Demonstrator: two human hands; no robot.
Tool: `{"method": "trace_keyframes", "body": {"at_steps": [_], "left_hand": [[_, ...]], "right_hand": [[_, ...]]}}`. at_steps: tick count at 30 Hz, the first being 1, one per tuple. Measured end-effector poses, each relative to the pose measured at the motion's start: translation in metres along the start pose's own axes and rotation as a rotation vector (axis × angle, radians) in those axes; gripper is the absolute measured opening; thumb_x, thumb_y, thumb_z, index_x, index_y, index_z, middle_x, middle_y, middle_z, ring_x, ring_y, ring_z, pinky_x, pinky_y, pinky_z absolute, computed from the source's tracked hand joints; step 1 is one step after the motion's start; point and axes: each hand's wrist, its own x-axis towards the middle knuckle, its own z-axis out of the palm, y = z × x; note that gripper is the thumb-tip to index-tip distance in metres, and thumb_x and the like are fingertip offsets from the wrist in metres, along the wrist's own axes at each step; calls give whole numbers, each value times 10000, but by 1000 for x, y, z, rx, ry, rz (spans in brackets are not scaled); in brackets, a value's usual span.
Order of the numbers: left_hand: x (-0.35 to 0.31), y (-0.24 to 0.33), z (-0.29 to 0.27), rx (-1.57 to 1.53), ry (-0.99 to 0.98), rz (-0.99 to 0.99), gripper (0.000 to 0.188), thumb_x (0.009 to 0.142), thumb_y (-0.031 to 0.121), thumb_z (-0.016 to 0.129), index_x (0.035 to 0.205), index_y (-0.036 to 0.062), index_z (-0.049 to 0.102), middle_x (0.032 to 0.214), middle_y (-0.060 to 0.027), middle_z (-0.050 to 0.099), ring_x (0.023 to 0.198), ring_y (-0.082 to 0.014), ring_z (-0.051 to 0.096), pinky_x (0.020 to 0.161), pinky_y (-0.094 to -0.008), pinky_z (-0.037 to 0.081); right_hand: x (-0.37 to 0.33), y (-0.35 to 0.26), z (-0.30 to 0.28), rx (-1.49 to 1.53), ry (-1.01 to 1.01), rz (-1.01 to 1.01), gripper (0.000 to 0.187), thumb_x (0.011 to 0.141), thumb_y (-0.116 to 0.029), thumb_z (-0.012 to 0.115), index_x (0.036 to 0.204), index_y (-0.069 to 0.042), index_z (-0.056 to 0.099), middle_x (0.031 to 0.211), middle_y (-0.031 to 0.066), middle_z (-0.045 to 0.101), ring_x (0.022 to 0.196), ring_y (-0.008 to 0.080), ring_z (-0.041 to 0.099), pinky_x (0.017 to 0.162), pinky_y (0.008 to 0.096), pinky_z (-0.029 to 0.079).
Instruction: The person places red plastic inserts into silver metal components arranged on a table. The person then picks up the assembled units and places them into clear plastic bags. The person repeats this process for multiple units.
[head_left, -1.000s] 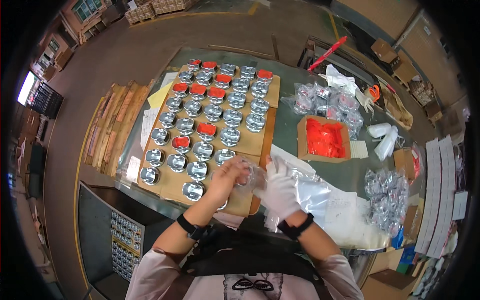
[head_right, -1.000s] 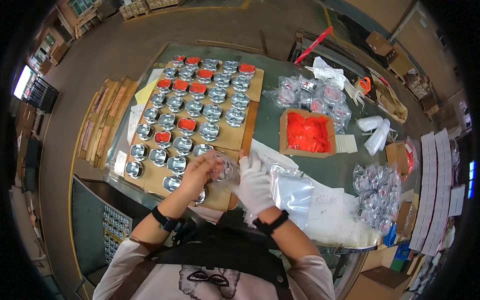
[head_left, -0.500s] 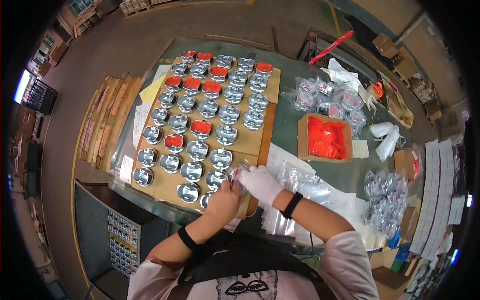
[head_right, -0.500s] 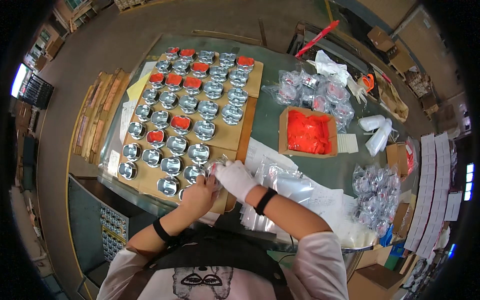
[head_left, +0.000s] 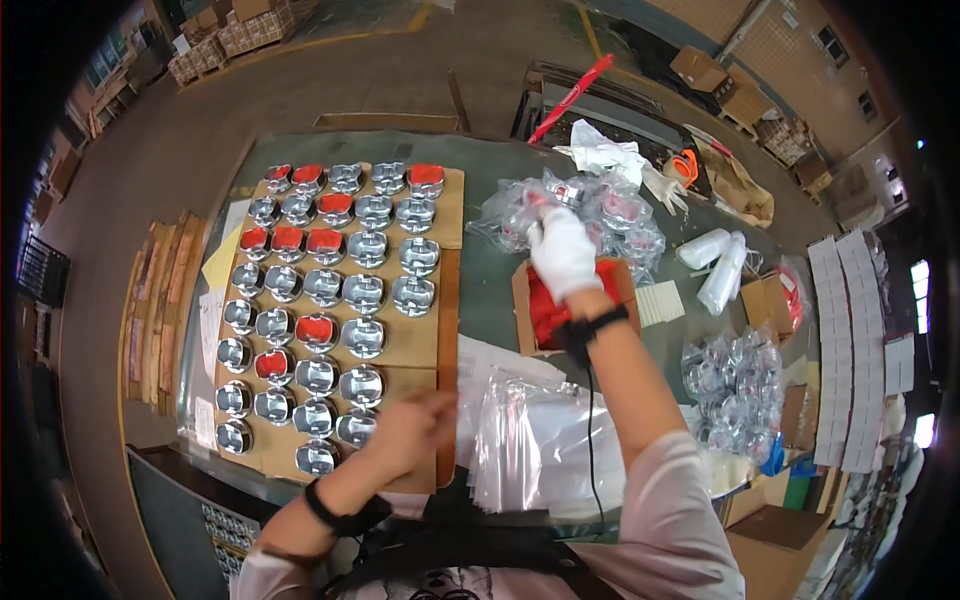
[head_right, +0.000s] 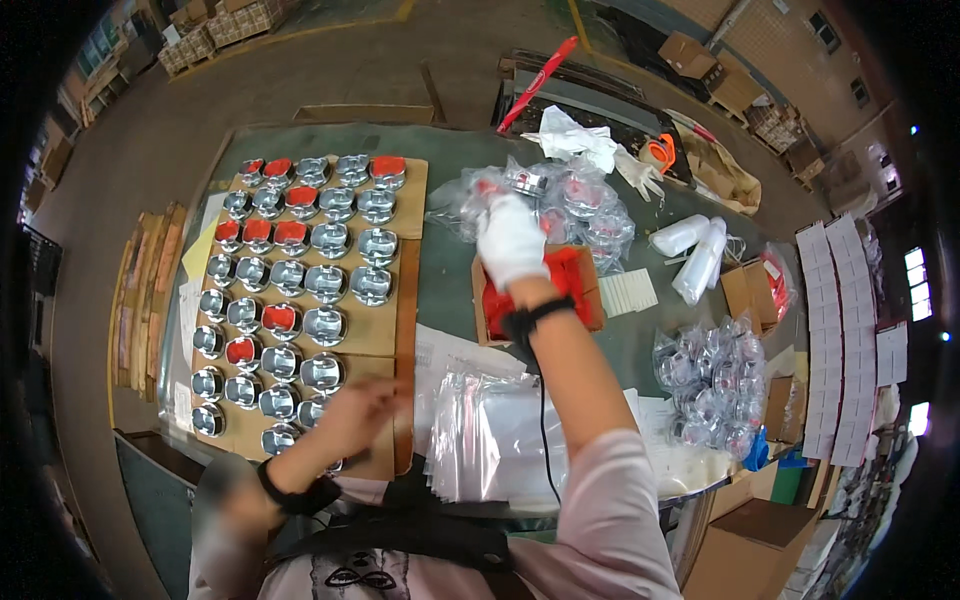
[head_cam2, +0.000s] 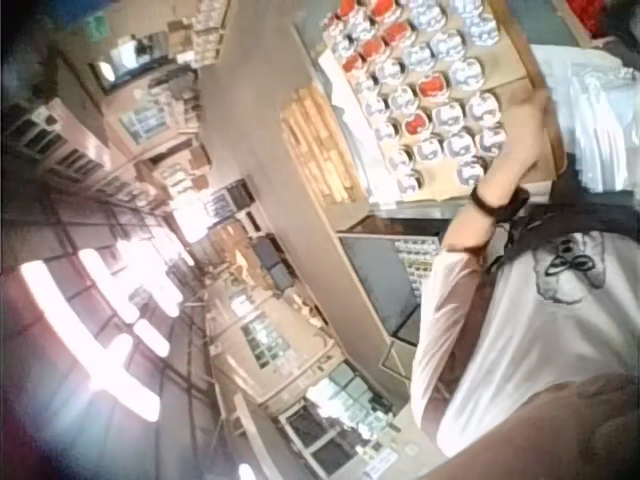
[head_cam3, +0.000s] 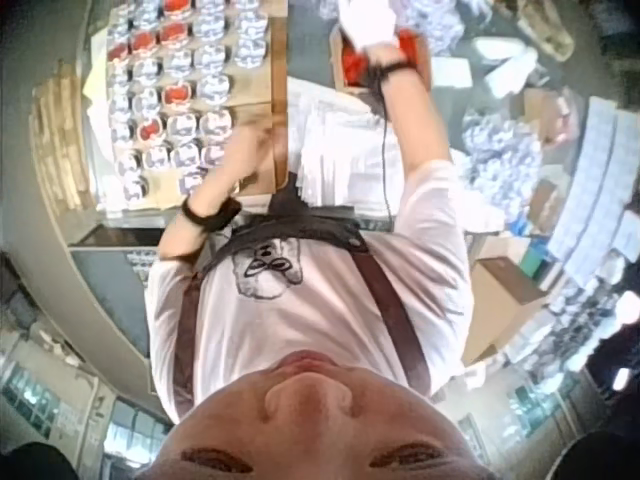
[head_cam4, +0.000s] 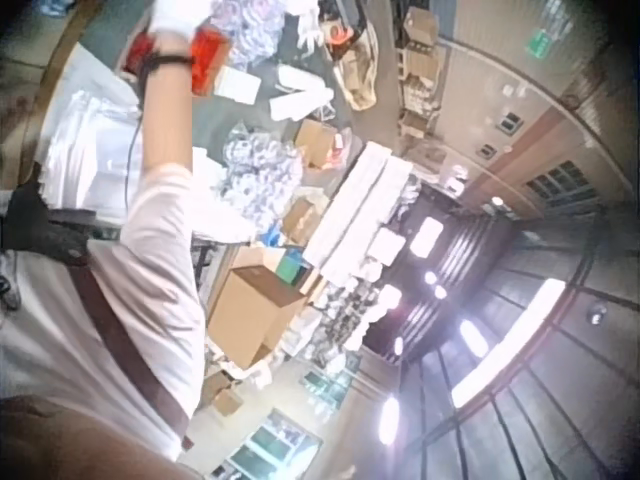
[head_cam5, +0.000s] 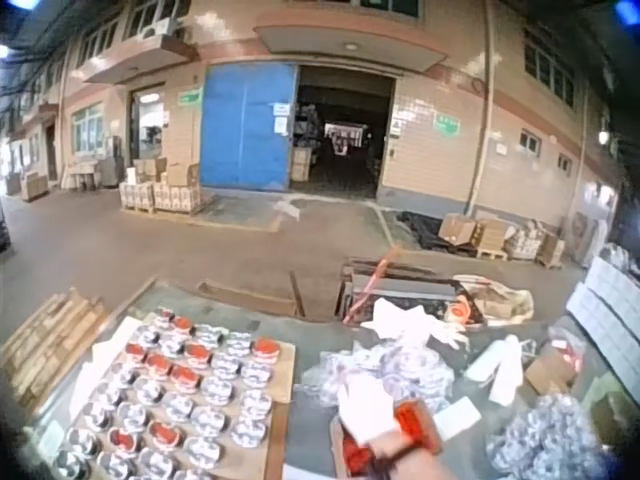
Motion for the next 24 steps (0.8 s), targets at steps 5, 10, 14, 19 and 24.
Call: {"method": "trace_keyframes", "body": {"at_steps": [5, 10, 14, 19, 24], "left_hand": [[63, 60, 143, 282, -481, 138, 285, 881, 329, 571, 902, 57, 655, 919, -149, 625, 856, -316, 659, 737, -406, 553], [35, 57, 249, 430, -397, 132, 491, 869, 397, 575, 1080, -47, 576, 1017, -182, 608, 867, -322, 670, 717, -412, 557], [44, 66, 230, 355, -441, 108, 375, 857, 337, 629, 1016, -3, 621, 1000, -149, 614, 819, -315, 663, 686, -407, 544], [45, 65, 210, 101, -306, 125, 227, 809, 317, 697, 776, 97, 653, 856, -62, 637, 783, -264, 651, 665, -382, 526], [28, 64, 196, 65, -213, 51, 278, 802, 295, 698, 912, 51, 623, 871, -119, 639, 809, -311, 649, 689, -422, 522]], "right_hand": [[49, 50, 31, -5, -224, 265, 311, 878, -264, 592, 1071, -24, 641, 1039, 235, 653, 997, 391, 622, 881, 472, 492], [-48, 55, -74, 544, -201, 183, 324, 904, -296, 596, 970, 15, 657, 976, 206, 686, 887, 314, 677, 791, 370, 527], [-188, 121, -181, 715, -725, 691, 256, 929, -217, 590, 1047, -7, 676, 870, 74, 707, 805, 146, 650, 756, 299, 522], [-337, 130, -101, 471, -525, 369, 283, 841, -237, 691, 1015, -14, 696, 855, 106, 709, 839, 237, 675, 782, 352, 524], [-324, 86, -78, 570, -558, 604, 195, 801, -194, 703, 878, -16, 714, 845, 110, 696, 781, 222, 664, 718, 344, 518]]}}
